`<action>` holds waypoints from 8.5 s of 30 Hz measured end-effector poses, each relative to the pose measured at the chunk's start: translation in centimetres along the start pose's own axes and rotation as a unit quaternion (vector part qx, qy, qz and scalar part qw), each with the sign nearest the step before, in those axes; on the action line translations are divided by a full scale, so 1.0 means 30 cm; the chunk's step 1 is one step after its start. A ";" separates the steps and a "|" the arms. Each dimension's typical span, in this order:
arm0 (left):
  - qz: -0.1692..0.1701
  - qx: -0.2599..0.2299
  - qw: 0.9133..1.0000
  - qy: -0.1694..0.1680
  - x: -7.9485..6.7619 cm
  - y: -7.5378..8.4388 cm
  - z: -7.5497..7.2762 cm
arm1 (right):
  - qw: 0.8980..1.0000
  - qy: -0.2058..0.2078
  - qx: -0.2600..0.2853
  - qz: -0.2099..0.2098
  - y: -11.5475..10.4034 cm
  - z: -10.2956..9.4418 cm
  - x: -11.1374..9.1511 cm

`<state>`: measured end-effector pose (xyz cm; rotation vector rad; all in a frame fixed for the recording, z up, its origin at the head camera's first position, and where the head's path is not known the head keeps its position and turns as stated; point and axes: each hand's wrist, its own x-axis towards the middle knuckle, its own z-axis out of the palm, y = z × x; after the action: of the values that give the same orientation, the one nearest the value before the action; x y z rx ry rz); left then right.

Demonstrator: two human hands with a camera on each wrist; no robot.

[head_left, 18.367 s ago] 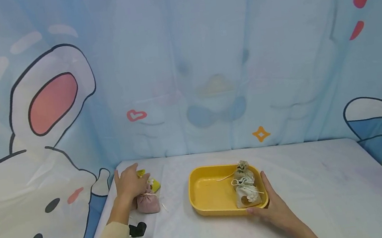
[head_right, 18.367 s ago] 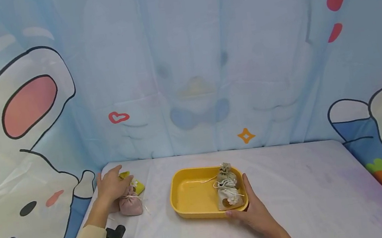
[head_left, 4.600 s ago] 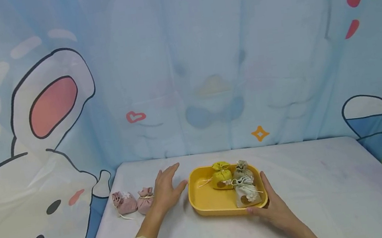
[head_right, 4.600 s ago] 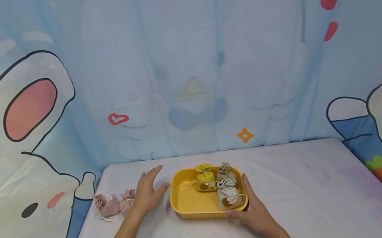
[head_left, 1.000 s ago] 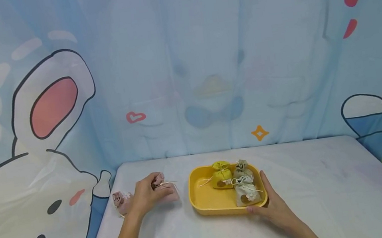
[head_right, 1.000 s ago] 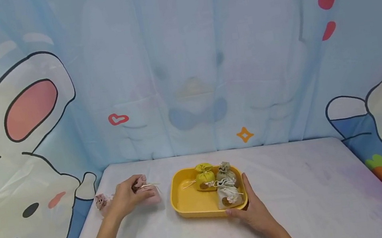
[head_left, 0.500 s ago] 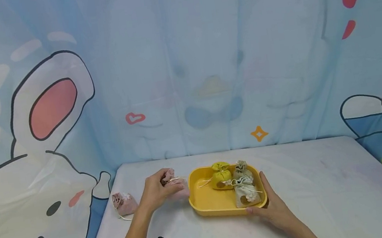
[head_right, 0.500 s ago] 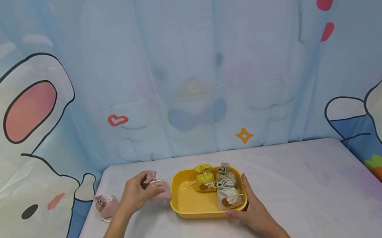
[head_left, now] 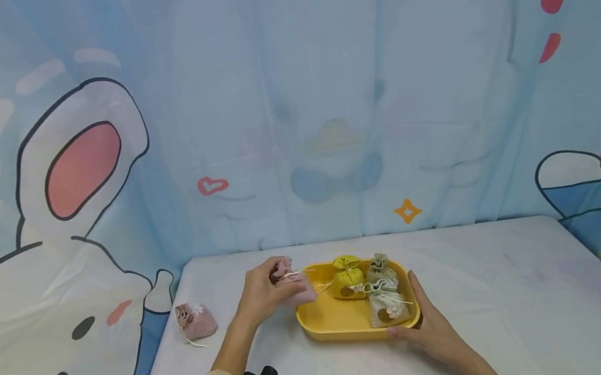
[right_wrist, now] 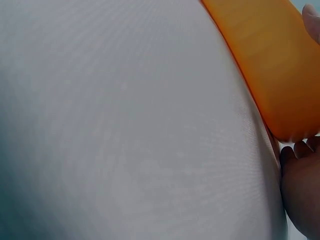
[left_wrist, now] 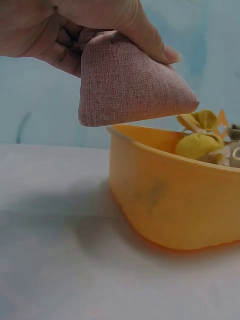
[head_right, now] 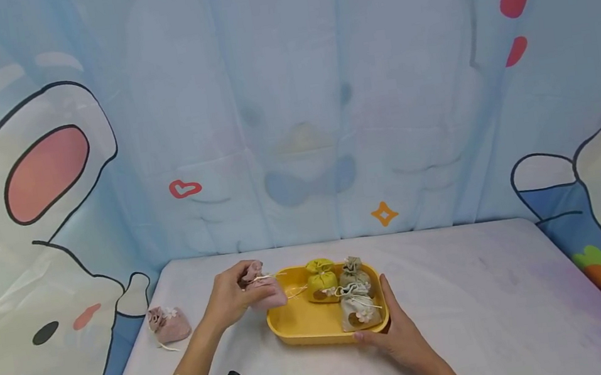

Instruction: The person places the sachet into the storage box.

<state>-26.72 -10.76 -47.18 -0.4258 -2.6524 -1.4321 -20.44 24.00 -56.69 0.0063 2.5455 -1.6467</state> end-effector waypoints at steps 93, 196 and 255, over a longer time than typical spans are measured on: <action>0.087 0.093 0.985 -0.117 -0.006 0.060 0.279 | 1.000 0.003 -0.008 -0.014 -0.004 -0.001 -0.003; -0.215 0.146 0.954 0.146 -0.301 -0.402 -0.247 | 1.000 0.003 -0.015 -0.008 0.003 -0.001 -0.004; -0.026 0.080 0.980 0.179 -0.073 -0.126 -0.140 | 1.000 0.000 0.005 -0.017 0.002 0.001 -0.010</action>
<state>-25.90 -16.65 -48.37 -0.0742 -2.4712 -1.1649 -20.13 24.02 -56.70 -0.0353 2.5513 -1.6724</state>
